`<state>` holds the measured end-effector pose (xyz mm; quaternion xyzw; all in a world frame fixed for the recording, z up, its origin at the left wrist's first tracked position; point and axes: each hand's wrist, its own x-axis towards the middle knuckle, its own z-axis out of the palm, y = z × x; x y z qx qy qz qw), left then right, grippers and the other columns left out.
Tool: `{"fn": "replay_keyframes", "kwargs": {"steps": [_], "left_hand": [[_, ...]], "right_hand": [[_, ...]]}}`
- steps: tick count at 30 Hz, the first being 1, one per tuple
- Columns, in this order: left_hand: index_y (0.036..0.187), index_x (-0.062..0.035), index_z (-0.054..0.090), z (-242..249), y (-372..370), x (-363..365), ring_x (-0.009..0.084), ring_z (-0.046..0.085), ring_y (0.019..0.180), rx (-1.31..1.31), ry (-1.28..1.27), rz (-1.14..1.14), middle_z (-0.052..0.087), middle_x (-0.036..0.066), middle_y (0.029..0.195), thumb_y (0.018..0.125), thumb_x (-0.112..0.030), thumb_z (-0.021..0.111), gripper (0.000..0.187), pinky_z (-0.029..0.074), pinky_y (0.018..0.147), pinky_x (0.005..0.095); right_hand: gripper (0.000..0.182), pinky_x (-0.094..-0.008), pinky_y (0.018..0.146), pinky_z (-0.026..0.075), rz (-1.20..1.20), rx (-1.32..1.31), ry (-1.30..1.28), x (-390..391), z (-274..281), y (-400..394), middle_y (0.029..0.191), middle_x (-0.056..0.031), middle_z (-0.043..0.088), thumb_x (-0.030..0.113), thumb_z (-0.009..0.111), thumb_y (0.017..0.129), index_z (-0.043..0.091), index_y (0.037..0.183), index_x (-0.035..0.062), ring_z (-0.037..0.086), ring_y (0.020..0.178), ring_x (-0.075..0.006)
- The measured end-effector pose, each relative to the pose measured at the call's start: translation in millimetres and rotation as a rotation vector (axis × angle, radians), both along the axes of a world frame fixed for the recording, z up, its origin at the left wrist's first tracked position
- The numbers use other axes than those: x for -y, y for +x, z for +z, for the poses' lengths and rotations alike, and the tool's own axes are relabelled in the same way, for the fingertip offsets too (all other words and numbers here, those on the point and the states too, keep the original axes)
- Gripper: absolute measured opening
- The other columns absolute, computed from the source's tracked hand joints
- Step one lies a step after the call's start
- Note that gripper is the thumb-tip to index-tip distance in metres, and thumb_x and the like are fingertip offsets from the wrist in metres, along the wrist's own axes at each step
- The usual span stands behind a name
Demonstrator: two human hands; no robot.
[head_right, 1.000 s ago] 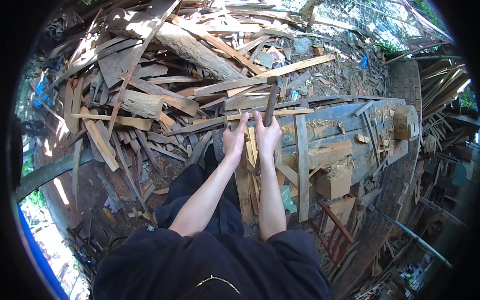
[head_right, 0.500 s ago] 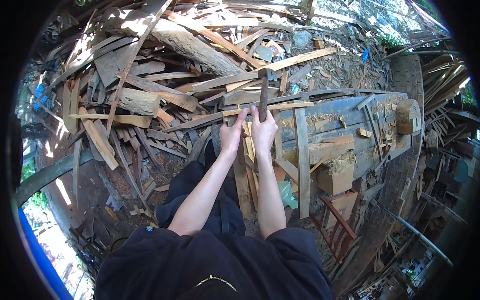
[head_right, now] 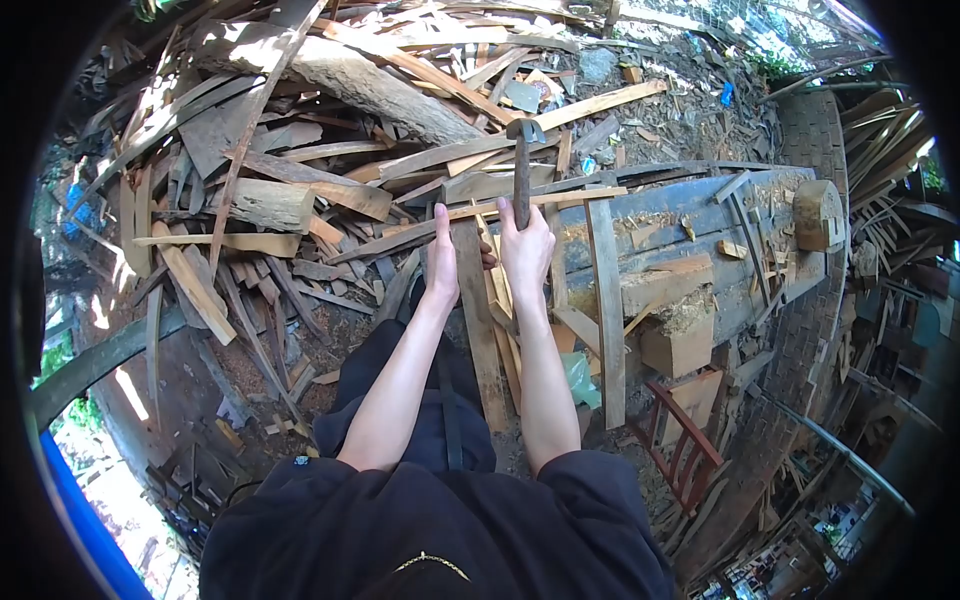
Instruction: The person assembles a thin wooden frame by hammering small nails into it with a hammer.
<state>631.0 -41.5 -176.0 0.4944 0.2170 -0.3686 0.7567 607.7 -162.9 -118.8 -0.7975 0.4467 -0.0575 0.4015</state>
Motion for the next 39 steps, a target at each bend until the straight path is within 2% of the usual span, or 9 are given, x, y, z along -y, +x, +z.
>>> {"fn": "replay_keyframes", "kwargs": {"steps": [3, 11, 14, 21, 24, 27, 29, 34, 39], "left_hand": [[0.088, 0.0007, 0.072, 11, 2, 8, 0.0199, 0.068, 0.054, -0.016, 0.099, 0.047, 0.07, 0.012, 0.072, 0.1, -0.079, 0.037, 0.088, 0.056, 0.05, 0.0316], [0.06, 0.0065, 0.053, -4, -3, 22, 0.027, 0.057, 0.067, 0.211, 0.616, 0.003, 0.058, 0.017, 0.06, 0.098, -0.083, 0.035, 0.099, 0.043, 0.069, 0.0468], [0.058, 0.0068, 0.052, 1, 0, 22, 0.027, 0.058, 0.065, 0.198, 0.621, -0.021, 0.057, 0.017, 0.058, 0.098, -0.083, 0.036, 0.1, 0.044, 0.067, 0.0466], [0.059, 0.0052, 0.053, 6, 1, 20, 0.0246, 0.054, 0.062, 0.023, 0.337, 0.07, 0.054, 0.012, 0.056, 0.098, -0.082, 0.038, 0.097, 0.043, 0.064, 0.045], [0.059, 0.0034, 0.052, -2, 1, 19, 0.0213, 0.052, 0.062, 0.149, 0.496, 0.027, 0.051, 0.009, 0.055, 0.099, -0.08, 0.039, 0.093, 0.042, 0.064, 0.0425], [0.059, 0.0019, 0.05, -14, -3, 17, 0.0187, 0.05, 0.063, 0.187, 0.49, 0.03, 0.048, 0.007, 0.055, 0.1, -0.078, 0.04, 0.091, 0.041, 0.064, 0.0402], [0.058, 0.001, 0.049, -28, -6, 16, 0.0185, 0.048, 0.063, 0.135, 0.387, 0.038, 0.048, 0.007, 0.056, 0.101, -0.078, 0.039, 0.091, 0.04, 0.064, 0.0397], [0.098, -0.0007, 0.072, -1, -5, 11, 0.0176, 0.068, 0.061, 0.012, 0.176, 0.005, 0.07, 0.008, 0.075, 0.105, -0.072, 0.033, 0.082, 0.057, 0.061, 0.0315], [0.108, 0.0063, 0.069, 11, -1, 5, 0.0208, 0.073, 0.068, -0.032, 0.08, 0.005, 0.073, 0.014, 0.083, 0.108, -0.067, 0.033, 0.082, 0.059, 0.065, 0.0322]], "right_hand": [[0.05, -0.05, 0.072, 0.051, 0.016, -0.027, 0.016, 2, 1, -1, 0.075, -0.023, 0.07, 0.049, 0.071, 0.097, 0.069, 0.092, -0.0005, 0.07, 0.078, -0.044], [0.051, -0.0514, 0.071, 0.05, 0.038, -0.019, -0.013, 11, 1, 3, 0.074, -0.0235, 0.068, 0.05, 0.07, 0.097, 0.066, 0.089, -0.0006, 0.069, 0.077, -0.045], [0.053, -0.0423, 0.065, 0.049, 0.058, 0.002, -0.072, 14, -7, 2, 0.065, -0.015, 0.063, 0.05, 0.073, 0.096, 0.068, 0.087, -0.0011, 0.062, 0.063, -0.0268], [0.052, -0.0426, 0.065, 0.049, 0.024, -0.029, -0.04, 5, -1, -2, 0.064, -0.0139, 0.062, 0.05, 0.073, 0.096, 0.067, 0.086, -0.0012, 0.062, 0.063, -0.0252], [0.05, -0.0493, 0.068, 0.05, 0.022, 0.021, -0.026, 4, -4, -3, 0.072, -0.024, 0.066, 0.048, 0.072, 0.097, 0.067, 0.089, -0.0019, 0.068, 0.072, -0.0434], [0.05, -0.0479, 0.066, 0.049, -0.016, -0.012, 0.046, 4, -5, -4, 0.07, -0.0236, 0.065, 0.046, 0.072, 0.097, 0.067, 0.09, -0.0025, 0.066, 0.067, -0.0401], [0.047, -0.0367, 0.054, 0.045, -0.007, 0.05, 0.001, 4, -12, -5, 0.056, -0.007, 0.056, 0.043, 0.074, 0.098, 0.063, 0.083, 0.0001, 0.056, 0.053, -0.0155], [0.042, -0.0336, 0.051, 0.044, -0.051, 0.018, 0.019, -1, -6, -3, 0.058, -0.0044, 0.055, 0.04, 0.075, 0.098, 0.065, 0.088, 0.0005, 0.053, 0.051, -0.012], [0.037, -0.028, 0.046, 0.037, -0.083, 0.043, 0.125, -1, -7, -1, 0.057, 0.0007, 0.051, 0.035, 0.074, 0.1, 0.064, 0.087, 0.0019, 0.049, 0.049, -0.0067]]}}
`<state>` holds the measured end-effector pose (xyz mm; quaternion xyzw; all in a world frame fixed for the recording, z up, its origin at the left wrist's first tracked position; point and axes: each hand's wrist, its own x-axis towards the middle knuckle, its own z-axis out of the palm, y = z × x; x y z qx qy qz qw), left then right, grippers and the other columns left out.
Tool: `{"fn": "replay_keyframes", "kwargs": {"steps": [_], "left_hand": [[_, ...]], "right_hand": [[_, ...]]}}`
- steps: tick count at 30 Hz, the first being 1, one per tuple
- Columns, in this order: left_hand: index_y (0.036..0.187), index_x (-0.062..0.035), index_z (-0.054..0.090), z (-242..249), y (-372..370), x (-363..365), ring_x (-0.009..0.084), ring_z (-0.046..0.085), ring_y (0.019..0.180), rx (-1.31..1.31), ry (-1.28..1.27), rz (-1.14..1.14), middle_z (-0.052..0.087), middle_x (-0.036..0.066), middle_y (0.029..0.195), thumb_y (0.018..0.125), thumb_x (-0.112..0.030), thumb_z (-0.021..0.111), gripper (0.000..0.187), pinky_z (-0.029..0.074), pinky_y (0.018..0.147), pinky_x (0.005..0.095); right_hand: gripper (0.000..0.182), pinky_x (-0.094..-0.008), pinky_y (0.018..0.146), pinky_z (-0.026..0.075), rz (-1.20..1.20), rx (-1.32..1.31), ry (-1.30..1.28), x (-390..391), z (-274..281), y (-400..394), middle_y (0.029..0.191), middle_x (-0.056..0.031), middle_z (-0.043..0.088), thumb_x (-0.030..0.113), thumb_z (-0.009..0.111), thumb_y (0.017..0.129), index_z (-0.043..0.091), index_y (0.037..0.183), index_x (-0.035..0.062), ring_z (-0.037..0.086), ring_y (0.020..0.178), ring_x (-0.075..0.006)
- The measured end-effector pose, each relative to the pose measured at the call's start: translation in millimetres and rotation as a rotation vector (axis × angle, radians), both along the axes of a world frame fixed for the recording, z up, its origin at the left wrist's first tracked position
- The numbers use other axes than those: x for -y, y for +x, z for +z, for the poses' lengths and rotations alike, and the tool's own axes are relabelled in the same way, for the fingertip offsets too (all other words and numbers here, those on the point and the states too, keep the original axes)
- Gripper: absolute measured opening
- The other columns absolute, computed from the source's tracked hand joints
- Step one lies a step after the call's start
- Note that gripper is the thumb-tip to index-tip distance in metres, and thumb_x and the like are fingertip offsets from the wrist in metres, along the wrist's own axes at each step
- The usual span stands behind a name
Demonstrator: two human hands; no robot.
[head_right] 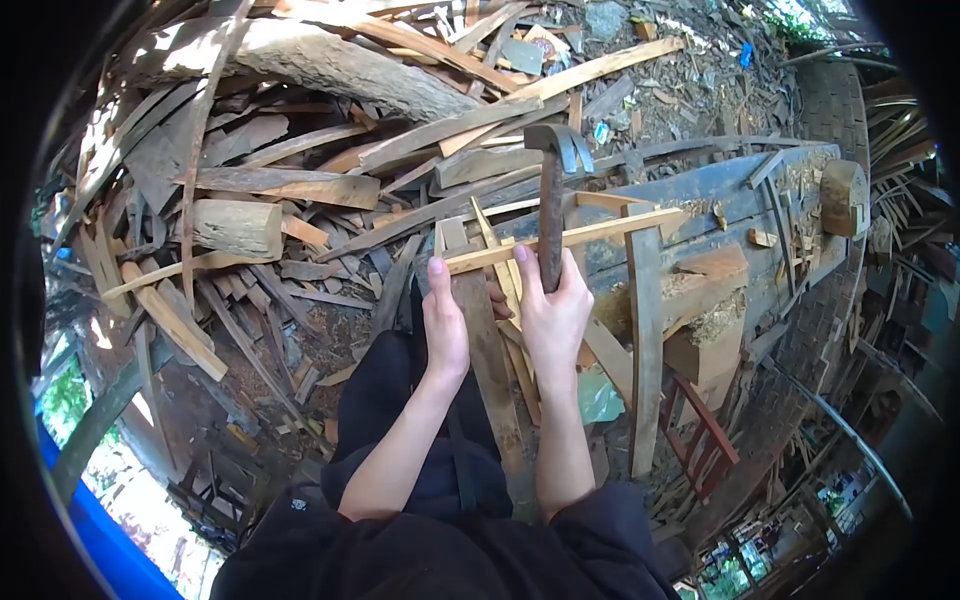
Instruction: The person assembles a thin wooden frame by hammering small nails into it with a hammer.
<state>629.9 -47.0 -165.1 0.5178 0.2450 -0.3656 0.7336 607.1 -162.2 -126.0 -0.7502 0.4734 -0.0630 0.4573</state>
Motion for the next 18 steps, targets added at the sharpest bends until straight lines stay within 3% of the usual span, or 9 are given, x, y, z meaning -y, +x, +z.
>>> {"fn": "replay_keyframes", "kwargs": {"steps": [4, 7, 9, 12, 15, 17, 18], "left_hand": [[0.115, 0.0075, 0.067, -8, -4, -7, 0.0228, 0.076, 0.081, 0.003, -0.034, -0.015, 0.074, 0.015, 0.093, 0.109, -0.066, 0.029, 0.083, 0.061, 0.077, 0.0347], [0.121, 0.0095, 0.063, -22, -9, -10, 0.0247, 0.076, 0.091, -0.014, -0.29, 0.053, 0.074, 0.019, 0.105, 0.105, -0.072, 0.033, 0.088, 0.061, 0.083, 0.0369], [0.122, 0.0093, 0.063, -24, -11, -13, 0.0245, 0.075, 0.092, 0.021, -0.286, 0.019, 0.074, 0.019, 0.106, 0.104, -0.072, 0.037, 0.088, 0.061, 0.083, 0.0367], [0.124, 0.0091, 0.062, -21, -8, -15, 0.0256, 0.075, 0.096, 0.053, -0.28, -0.038, 0.074, 0.018, 0.109, 0.101, -0.073, 0.043, 0.087, 0.06, 0.084, 0.0366], [0.117, 0.0081, 0.063, -18, -14, -21, 0.0239, 0.073, 0.086, 0.129, -0.149, -0.033, 0.073, 0.015, 0.105, 0.103, -0.065, 0.054, 0.075, 0.057, 0.081, 0.0345], [0.112, 0.005, 0.063, -20, -23, -37, 0.0222, 0.067, 0.081, 0.316, 0.329, -0.12, 0.069, 0.011, 0.097, 0.1, -0.05, 0.069, 0.057, 0.052, 0.079, 0.0342], [0.106, 0.0011, 0.064, -22, -18, -38, 0.0219, 0.061, 0.089, 0.482, 0.418, -0.018, 0.065, 0.011, 0.099, 0.094, -0.037, 0.08, 0.044, 0.049, 0.082, 0.0349]], "right_hand": [[0.027, -0.0245, 0.044, 0.033, -0.011, -0.028, 0.02, -1, -5, -2, 0.058, 0.0043, 0.05, 0.025, 0.072, 0.102, 0.063, 0.088, 0.0036, 0.045, 0.048, -0.0036], [0.027, -0.0236, 0.043, 0.032, 0.002, -0.046, -0.021, -2, -4, -2, 0.059, 0.0043, 0.05, 0.025, 0.072, 0.102, 0.063, 0.089, 0.0038, 0.045, 0.048, -0.0031], [0.027, -0.0306, 0.056, 0.04, -0.089, -0.118, 0.048, -5, 1, 0, 0.065, -0.0059, 0.056, 0.022, 0.077, 0.098, 0.065, 0.094, -0.002, 0.044, 0.061, -0.0096], [0.025, -0.0292, 0.057, 0.041, -0.107, -0.074, 0.041, -6, -4, -2, 0.066, -0.005, 0.056, 0.021, 0.077, 0.098, 0.067, 0.099, -0.0018, 0.045, 0.062, -0.009], [0.025, -0.0287, 0.058, 0.042, -0.096, -0.109, 0.032, -4, -4, -3, 0.068, -0.004, 0.059, 0.021, 0.077, 0.098, 0.068, 0.104, -0.0019, 0.047, 0.064, -0.0085], [0.026, -0.0282, 0.059, 0.042, -0.099, -0.096, 0.025, -6, -3, -2, 0.068, -0.0028, 0.059, 0.022, 0.078, 0.098, 0.068, 0.103, -0.0018, 0.047, 0.064, -0.0081], [0.026, -0.0282, 0.059, 0.042, -0.108, -0.098, 0.025, -6, -3, -1, 0.068, -0.0028, 0.059, 0.022, 0.078, 0.098, 0.068, 0.103, -0.0018, 0.047, 0.064, -0.0081]]}}
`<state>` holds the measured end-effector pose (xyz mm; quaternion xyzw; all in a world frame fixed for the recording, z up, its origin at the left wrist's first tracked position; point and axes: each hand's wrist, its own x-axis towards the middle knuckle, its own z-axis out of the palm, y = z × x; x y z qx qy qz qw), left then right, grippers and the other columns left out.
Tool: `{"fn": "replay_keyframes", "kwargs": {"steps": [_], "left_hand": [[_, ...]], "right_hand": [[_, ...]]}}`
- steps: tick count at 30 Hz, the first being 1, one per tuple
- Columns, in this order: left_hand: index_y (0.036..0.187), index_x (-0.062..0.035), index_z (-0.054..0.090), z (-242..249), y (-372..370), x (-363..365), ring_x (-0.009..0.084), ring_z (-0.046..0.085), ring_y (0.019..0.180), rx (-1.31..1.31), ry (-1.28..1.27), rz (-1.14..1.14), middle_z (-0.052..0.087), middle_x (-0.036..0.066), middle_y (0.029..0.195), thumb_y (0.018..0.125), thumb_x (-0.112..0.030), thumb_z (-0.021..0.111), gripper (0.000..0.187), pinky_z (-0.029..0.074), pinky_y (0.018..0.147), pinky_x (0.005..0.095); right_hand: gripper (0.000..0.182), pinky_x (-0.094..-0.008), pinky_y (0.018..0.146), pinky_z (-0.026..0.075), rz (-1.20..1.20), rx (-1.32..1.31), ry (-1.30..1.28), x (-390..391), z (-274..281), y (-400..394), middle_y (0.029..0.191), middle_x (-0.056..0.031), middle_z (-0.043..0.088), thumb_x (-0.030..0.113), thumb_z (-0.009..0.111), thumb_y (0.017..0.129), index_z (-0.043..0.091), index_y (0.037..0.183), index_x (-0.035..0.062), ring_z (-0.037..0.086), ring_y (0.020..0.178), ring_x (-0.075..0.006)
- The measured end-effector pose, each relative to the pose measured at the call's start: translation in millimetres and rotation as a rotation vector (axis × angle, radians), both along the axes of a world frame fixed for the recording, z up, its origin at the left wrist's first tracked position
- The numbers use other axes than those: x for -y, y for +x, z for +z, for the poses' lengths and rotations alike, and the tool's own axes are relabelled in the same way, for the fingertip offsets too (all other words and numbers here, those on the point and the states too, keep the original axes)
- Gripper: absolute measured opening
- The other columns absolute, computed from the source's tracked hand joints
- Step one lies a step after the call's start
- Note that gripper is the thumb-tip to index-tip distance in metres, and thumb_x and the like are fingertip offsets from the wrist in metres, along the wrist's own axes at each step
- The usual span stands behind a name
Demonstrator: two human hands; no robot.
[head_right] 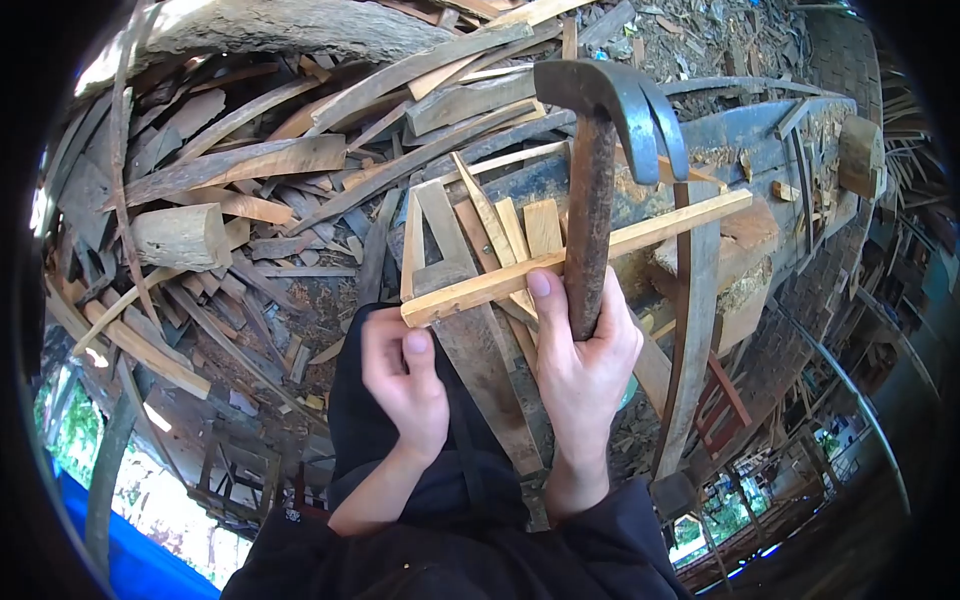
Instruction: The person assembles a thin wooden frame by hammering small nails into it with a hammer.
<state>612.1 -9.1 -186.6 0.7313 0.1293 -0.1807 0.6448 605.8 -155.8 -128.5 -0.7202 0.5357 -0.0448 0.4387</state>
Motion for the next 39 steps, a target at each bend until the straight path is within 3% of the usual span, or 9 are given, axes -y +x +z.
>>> {"fn": "replay_keyframes", "kwargs": {"steps": [2, 4, 6, 8, 11, 26, 39], "left_hand": [[0.106, -0.0007, 0.067, -4, 17, -2, 0.0243, 0.059, 0.102, 0.402, 0.049, 0.057, 0.063, 0.013, 0.108, 0.09, -0.037, 0.084, 0.043, 0.048, 0.088, 0.0375], [0.11, -0.0018, 0.07, -1, 38, -5, 0.0277, 0.058, 0.111, 0.5, 0.109, -0.062, 0.062, 0.013, 0.119, 0.088, -0.035, 0.086, 0.043, 0.047, 0.093, 0.0387], [0.115, -0.0046, 0.074, -3, 66, -12, 0.0324, 0.064, 0.118, 0.632, 0.138, -0.448, 0.071, 0.011, 0.122, 0.088, -0.028, 0.084, 0.037, 0.046, 0.094, 0.0393], [0.114, -0.005, 0.075, -4, 82, -14, 0.0285, 0.069, 0.113, 0.726, 0.15, -0.626, 0.076, 0.007, 0.115, 0.086, -0.026, 0.083, 0.036, 0.048, 0.091, 0.039], [0.114, -0.0055, 0.075, -4, 90, -15, 0.0253, 0.072, 0.109, 0.758, 0.083, -0.678, 0.077, 0.006, 0.112, 0.083, -0.023, 0.085, 0.037, 0.048, 0.09, 0.0387], [0.115, -0.0027, 0.076, -6, 82, -14, 0.0241, 0.075, 0.105, 0.751, 0.096, -0.622, 0.078, 0.012, 0.116, 0.08, -0.01, 0.086, 0.037, 0.053, 0.09, 0.0362], [0.115, -0.0016, 0.075, -6, 86, -12, 0.0261, 0.075, 0.105, 0.775, 0.075, -0.649, 0.078, 0.014, 0.115, 0.079, -0.01, 0.086, 0.038, 0.054, 0.086, 0.0368]], "right_hand": [[0.025, -0.0277, 0.059, 0.043, 0.008, 0.003, 0.007, 0, 0, 0, 0.068, -0.0026, 0.059, 0.022, 0.078, 0.098, 0.069, 0.1, -0.0015, 0.047, 0.064, -0.0079], [0.025, -0.0277, 0.059, 0.043, 0.002, -0.024, 0.014, 0, 3, 2, 0.067, -0.0029, 0.059, 0.022, 0.077, 0.098, 0.069, 0.099, -0.0014, 0.048, 0.064, -0.0078], [0.025, -0.0277, 0.059, 0.043, -0.003, -0.049, 0.02, 0, 2, 1, 0.067, -0.0032, 0.06, 0.022, 0.077, 0.098, 0.069, 0.098, -0.0013, 0.048, 0.064, -0.0078], [0.023, -0.0278, 0.059, 0.043, -0.02, 0.044, 0.029, -1, -1, 2, 0.066, -0.0035, 0.06, 0.02, 0.077, 0.098, 0.069, 0.096, -0.0012, 0.049, 0.063, -0.0081], [0.021, -0.0287, 0.058, 0.043, -0.031, 0.054, 0.031, -1, 1, 3, 0.065, -0.0052, 0.06, 0.019, 0.077, 0.097, 0.069, 0.095, -0.0007, 0.05, 0.061, -0.0089], [0.025, -0.0287, 0.056, 0.042, 0.031, 0.035, 0.01, 0, 7, 7, 0.063, -0.0056, 0.057, 0.022, 0.076, 0.098, 0.07, 0.095, -0.0012, 0.047, 0.059, -0.0078], [0.024, -0.0286, 0.055, 0.042, 0.002, 0.053, 0.035, 1, 7, 10, 0.062, -0.0048, 0.057, 0.021, 0.077, 0.098, 0.069, 0.096, -0.0011, 0.047, 0.06, -0.0068]]}}
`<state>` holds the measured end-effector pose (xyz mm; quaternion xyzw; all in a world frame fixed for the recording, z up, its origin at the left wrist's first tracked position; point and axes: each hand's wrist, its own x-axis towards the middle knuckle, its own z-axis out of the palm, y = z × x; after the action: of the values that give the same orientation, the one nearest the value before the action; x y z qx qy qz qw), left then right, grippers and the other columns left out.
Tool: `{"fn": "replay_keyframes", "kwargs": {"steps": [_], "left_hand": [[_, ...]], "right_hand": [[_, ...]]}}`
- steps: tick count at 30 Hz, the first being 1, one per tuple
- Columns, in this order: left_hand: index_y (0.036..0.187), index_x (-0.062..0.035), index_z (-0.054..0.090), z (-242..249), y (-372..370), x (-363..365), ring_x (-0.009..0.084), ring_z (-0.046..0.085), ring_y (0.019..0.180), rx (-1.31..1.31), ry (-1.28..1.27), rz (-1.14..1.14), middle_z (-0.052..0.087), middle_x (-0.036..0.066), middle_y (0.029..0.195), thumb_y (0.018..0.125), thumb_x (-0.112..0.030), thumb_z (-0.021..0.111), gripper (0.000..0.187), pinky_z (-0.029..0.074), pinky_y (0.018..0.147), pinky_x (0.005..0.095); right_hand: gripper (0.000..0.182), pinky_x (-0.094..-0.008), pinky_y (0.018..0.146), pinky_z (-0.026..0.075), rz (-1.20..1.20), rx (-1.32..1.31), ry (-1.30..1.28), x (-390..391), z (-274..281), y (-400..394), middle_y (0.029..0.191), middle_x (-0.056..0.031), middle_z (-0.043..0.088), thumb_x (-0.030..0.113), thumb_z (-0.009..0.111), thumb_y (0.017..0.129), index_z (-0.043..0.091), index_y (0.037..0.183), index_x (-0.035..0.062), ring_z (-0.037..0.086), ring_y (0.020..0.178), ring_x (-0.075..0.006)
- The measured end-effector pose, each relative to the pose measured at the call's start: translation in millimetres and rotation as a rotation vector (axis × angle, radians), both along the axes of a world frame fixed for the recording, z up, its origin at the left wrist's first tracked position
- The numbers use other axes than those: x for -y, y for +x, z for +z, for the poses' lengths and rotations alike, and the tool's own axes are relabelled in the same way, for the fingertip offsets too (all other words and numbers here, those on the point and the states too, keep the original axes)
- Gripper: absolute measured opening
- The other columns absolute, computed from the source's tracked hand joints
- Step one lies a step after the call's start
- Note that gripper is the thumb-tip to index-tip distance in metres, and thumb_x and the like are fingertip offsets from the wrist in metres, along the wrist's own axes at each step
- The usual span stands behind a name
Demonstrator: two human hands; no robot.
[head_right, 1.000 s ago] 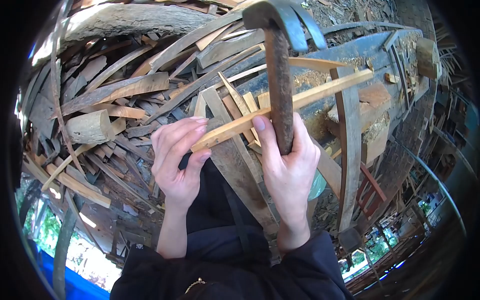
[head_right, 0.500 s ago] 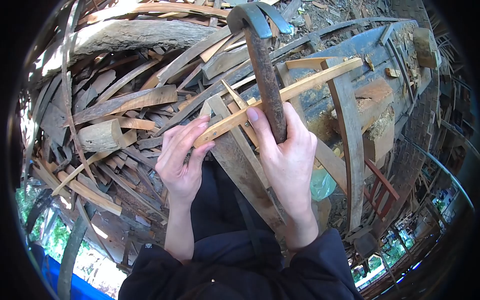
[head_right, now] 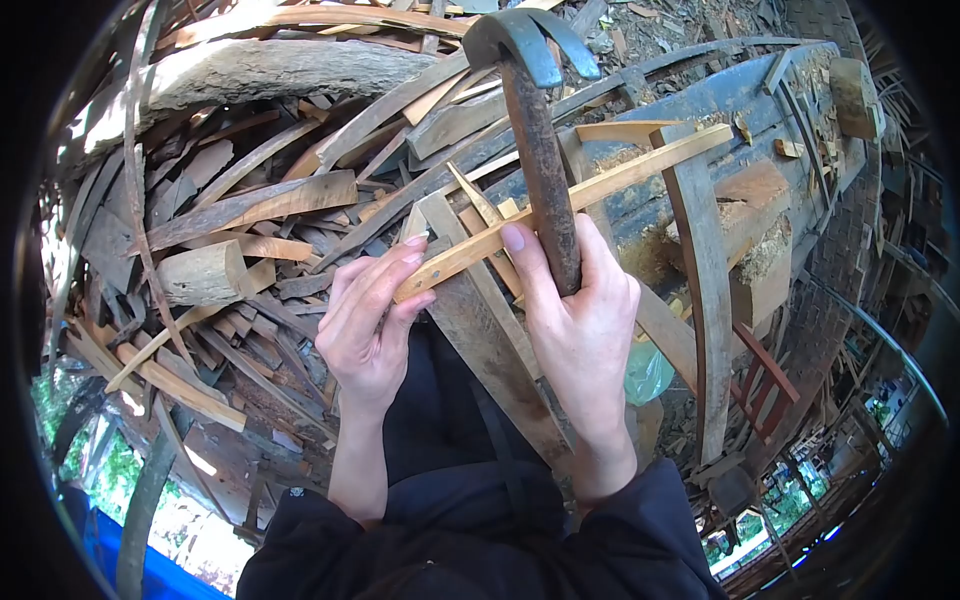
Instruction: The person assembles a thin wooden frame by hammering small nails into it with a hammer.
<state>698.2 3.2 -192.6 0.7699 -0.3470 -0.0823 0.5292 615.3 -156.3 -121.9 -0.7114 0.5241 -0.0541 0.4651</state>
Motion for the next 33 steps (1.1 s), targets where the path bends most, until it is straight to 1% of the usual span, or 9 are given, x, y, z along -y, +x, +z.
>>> {"fn": "replay_keyframes", "kwargs": {"steps": [6, 8, 18, 20, 24, 26, 29, 30, 33], "left_hand": [[0.116, -0.0013, 0.074, 3, 2, -1, 0.0264, 0.075, 0.105, 0.011, 0.013, -0.028, 0.078, 0.015, 0.115, 0.08, -0.01, 0.085, 0.039, 0.054, 0.085, 0.0364], [0.117, 0.0014, 0.073, 4, 1, -2, 0.0294, 0.074, 0.105, -0.019, 0.02, -0.035, 0.077, 0.018, 0.115, 0.085, -0.006, 0.081, 0.033, 0.053, 0.089, 0.0388], [0.117, 0.001, 0.073, 0, 4, -3, 0.0282, 0.076, 0.106, 0.016, 0.015, -0.07, 0.077, 0.018, 0.116, 0.082, -0.013, 0.085, 0.039, 0.055, 0.084, 0.0369], [0.117, 0.0028, 0.072, -1, 4, -3, 0.0315, 0.076, 0.104, 0.004, 0.013, -0.07, 0.078, 0.019, 0.113, 0.089, -0.012, 0.079, 0.033, 0.054, 0.087, 0.0392], [0.118, 0.0027, 0.071, 3, 5, -3, 0.0317, 0.073, 0.107, -0.052, 0.02, -0.093, 0.077, 0.019, 0.115, 0.088, -0.011, 0.081, 0.034, 0.053, 0.089, 0.0394], [0.123, 0.0024, 0.068, 5, 8, -6, 0.0322, 0.069, 0.111, -0.144, 0.075, -0.145, 0.074, 0.02, 0.12, 0.097, -0.019, 0.074, 0.034, 0.049, 0.099, 0.044], [0.13, 0.0004, 0.063, 0, 20, -2, 0.0323, 0.067, 0.115, -0.153, 0.083, -0.271, 0.07, 0.018, 0.127, 0.102, -0.028, 0.066, 0.04, 0.042, 0.105, 0.0483], [0.135, 0.0017, 0.06, -3, 20, -1, 0.0336, 0.066, 0.115, -0.176, 0.125, -0.294, 0.068, 0.019, 0.125, 0.109, -0.038, 0.048, 0.049, 0.037, 0.109, 0.0521], [0.135, 0.0029, 0.06, -8, 19, 2, 0.034, 0.066, 0.108, -0.197, 0.077, -0.299, 0.068, 0.019, 0.117, 0.11, -0.036, 0.041, 0.05, 0.036, 0.11, 0.0523]], "right_hand": [[0.022, -0.0286, 0.055, 0.041, -0.018, -0.003, 0.021, -1, 0, -2, 0.062, -0.0047, 0.058, 0.02, 0.077, 0.098, 0.069, 0.096, -0.0006, 0.047, 0.059, -0.0071], [0.022, -0.0286, 0.055, 0.042, -0.02, -0.033, 0.034, -1, 1, -2, 0.063, -0.0048, 0.059, 0.02, 0.077, 0.098, 0.069, 0.096, -0.0005, 0.048, 0.059, -0.0072], [0.02, -0.0294, 0.054, 0.042, -0.034, 0.005, 0.033, -2, 0, 0, 0.063, -0.0056, 0.06, 0.018, 0.077, 0.097, 0.068, 0.098, -0.0001, 0.049, 0.058, -0.0076], [0.02, -0.0291, 0.054, 0.042, -0.038, -0.011, 0.05, -1, -1, -2, 0.064, -0.0056, 0.061, 0.018, 0.077, 0.097, 0.068, 0.098, -0.0001, 0.049, 0.058, -0.0076], [0.021, -0.0288, 0.054, 0.042, -0.044, -0.006, 0.054, -2, -4, -3, 0.064, -0.0057, 0.06, 0.017, 0.077, 0.097, 0.067, 0.098, -0.0003, 0.048, 0.057, -0.0076], [0.021, -0.0289, 0.054, 0.042, -0.064, 0.015, 0.065, -3, -5, -1, 0.064, -0.0059, 0.06, 0.017, 0.078, 0.097, 0.066, 0.098, -0.0004, 0.048, 0.057, -0.0076], [0.021, -0.0294, 0.054, 0.043, -0.068, 0.049, 0.051, -4, -3, 0, 0.064, -0.0072, 0.06, 0.017, 0.078, 0.096, 0.065, 0.097, -0.0005, 0.048, 0.056, -0.0085], [0.022, -0.0296, 0.054, 0.043, -0.056, 0.042, 0.038, -4, -3, -1, 0.064, -0.0078, 0.06, 0.016, 0.078, 0.096, 0.065, 0.096, -0.0007, 0.048, 0.056, -0.0089], [0.022, -0.0296, 0.054, 0.043, -0.059, 0.046, 0.031, -5, -4, -3, 0.064, -0.009, 0.06, 0.016, 0.078, 0.096, 0.065, 0.095, -0.0009, 0.048, 0.056, -0.0097]]}}
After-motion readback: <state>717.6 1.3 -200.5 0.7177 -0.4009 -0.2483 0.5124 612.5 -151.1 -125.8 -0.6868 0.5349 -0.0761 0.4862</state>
